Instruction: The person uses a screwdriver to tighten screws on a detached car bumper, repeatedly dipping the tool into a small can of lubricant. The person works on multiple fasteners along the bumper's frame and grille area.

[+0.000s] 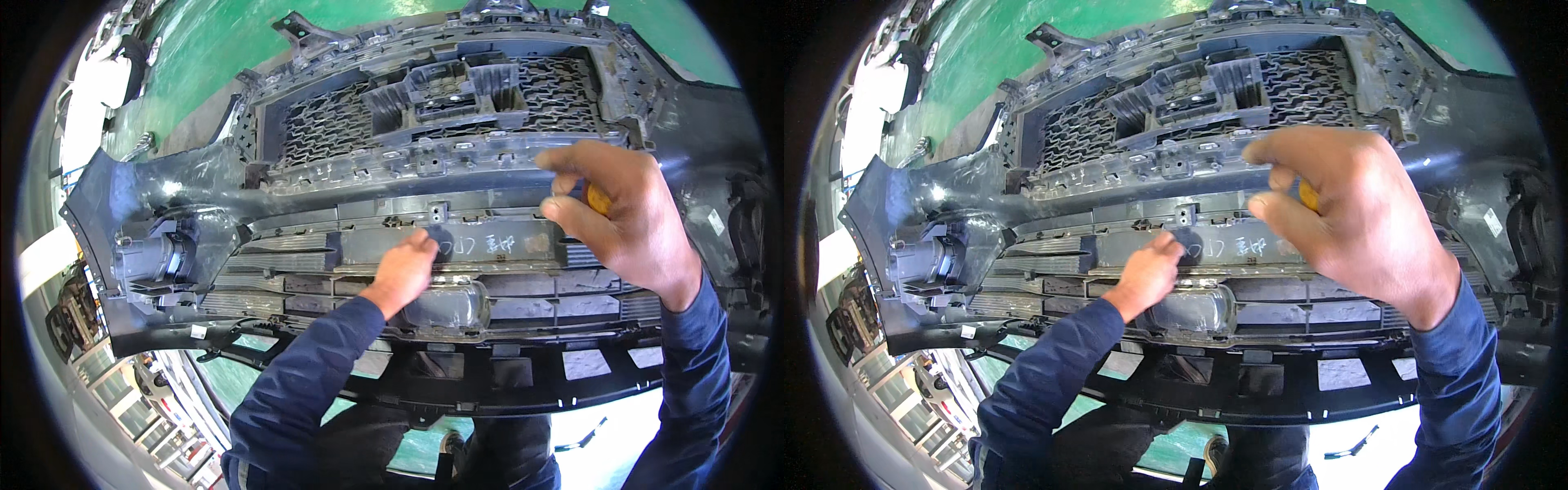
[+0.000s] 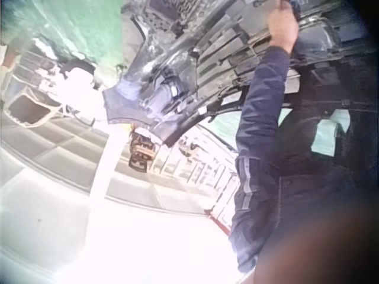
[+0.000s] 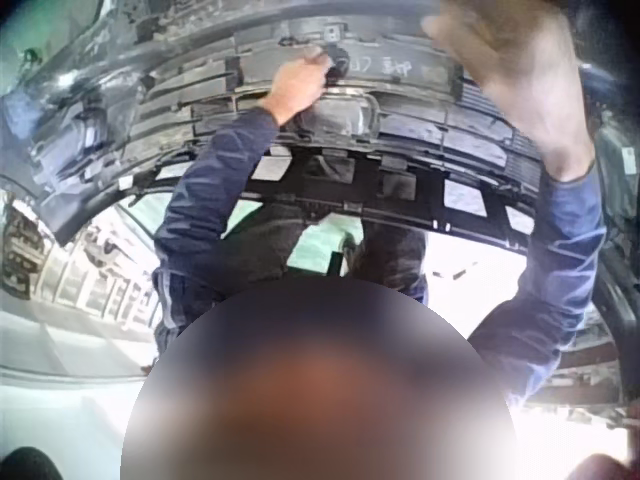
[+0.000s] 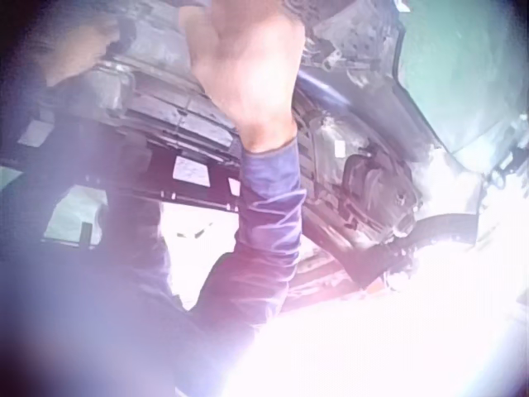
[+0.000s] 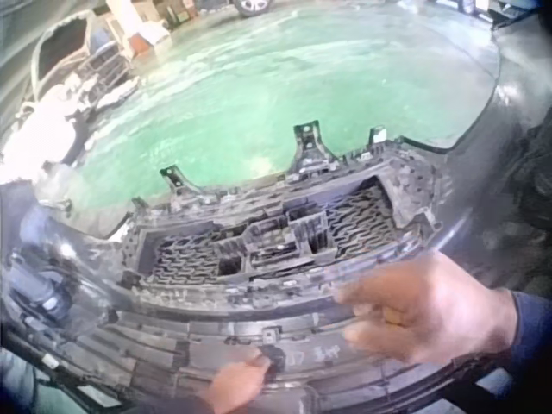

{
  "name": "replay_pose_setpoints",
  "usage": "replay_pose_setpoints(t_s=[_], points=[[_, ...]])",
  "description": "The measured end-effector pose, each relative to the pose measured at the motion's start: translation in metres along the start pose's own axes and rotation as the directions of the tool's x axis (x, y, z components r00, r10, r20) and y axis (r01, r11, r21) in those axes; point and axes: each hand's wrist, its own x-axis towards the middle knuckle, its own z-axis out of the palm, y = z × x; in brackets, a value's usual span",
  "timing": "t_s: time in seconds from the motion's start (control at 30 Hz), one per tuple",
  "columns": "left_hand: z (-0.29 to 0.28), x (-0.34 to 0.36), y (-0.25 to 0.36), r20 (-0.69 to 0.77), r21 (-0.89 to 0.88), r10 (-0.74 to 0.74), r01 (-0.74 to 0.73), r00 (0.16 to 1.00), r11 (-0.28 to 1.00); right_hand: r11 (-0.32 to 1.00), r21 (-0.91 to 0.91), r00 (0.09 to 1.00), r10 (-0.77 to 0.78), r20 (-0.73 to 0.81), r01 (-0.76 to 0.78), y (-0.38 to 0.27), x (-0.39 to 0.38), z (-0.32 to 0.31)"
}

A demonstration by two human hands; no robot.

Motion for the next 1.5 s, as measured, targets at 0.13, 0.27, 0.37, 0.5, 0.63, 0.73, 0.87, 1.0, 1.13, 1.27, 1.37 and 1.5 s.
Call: replay_pose_setpoints(t_s=[0.13, 0.27, 0.37, 0.5, 0.63, 0.73, 0.87, 1.0, 1.13, 1.27, 1.37, 1.5], points=[[0.002, -0.005, 0.004, -0.067, 0.079, 0.069, -0.064, 0.995, 0.995, 0.996, -0.048, 0.997, -0.074, 0.01, 0.075, 0.022, 0.007, 0.04], [-0.018, 0.006, -0.025, -0.232, -0.19, -0.029, -0.016, 0.972, 0.982, 0.985, -0.153, 0.956, 0.116, 0.268, -0.076, 0.044, 0.023, 0.083], [-0.025, 0.043, -0.057, -0.189, -0.4, -0.081, -0.002, 0.979, 0.916, 0.955, -0.22, 0.835, 0.282, 0.473, -0.197, 0.067, 0.046, 0.137], [-0.019, 0.081, -0.087, 0.065, -0.595, -0.096, 0.116, 0.993, 0.795, 0.92, -0.1, 0.728, 0.363, 0.582, -0.379, 0.1, 0.074, 0.208], [-0.018, 0.094, -0.107, 0.259, -0.711, -0.08, 0.246, 0.963, 0.659, 0.658, 0.203, 0.612, 0.48, 0.629, -0.725, 0.118, 0.085, 0.243], [-0.017, 0.094, -0.113, 0.33, -0.785, -0.048, 0.302, 0.943, 0.54, 0.643, 0.238, 0.604, 0.436, 0.667, -0.728, 0.122, 0.088, 0.25], [-0.008, 0.086, -0.115, 0.304, -0.887, -0.028, 0.294, 0.952, 0.357, 0.558, 0.248, 0.547, 0.467, 0.695, -0.792, 0.124, 0.087, 0.249], [-0.001, 0.089, -0.117, 0.269, -0.842, -0.017, 0.244, 0.963, 0.481, 0.523, 0.346, 0.579, 0.388, 0.717, -0.779, 0.129, 0.09, 0.25], [-0.002, 0.096, -0.115, 0.204, -0.594, 0.04, 0.091, 0.978, 0.799, 0.579, 0.329, 0.606, 0.387, 0.695, -0.746, 0.13, 0.09, 0.252], [-0.001, 0.095, -0.111, 0.245, -0.598, 0.009, 0.144, 0.969, 0.789, 0.588, 0.316, 0.61, 0.407, 0.68, -0.745, 0.13, 0.085, 0.254], [0.003, 0.096, -0.109, 0.237, -0.681, 0.027, 0.146, 0.971, 0.718, 0.611, 0.298, 0.609, 0.396, 0.688, -0.734, 0.131, 0.085, 0.257], [0.009, 0.093, -0.109, 0.266, -0.798, 0.013, 0.212, 0.964, 0.563, 0.588, 0.285, 0.585, 0.415, 0.697, -0.757, 0.135, 0.085, 0.259]])
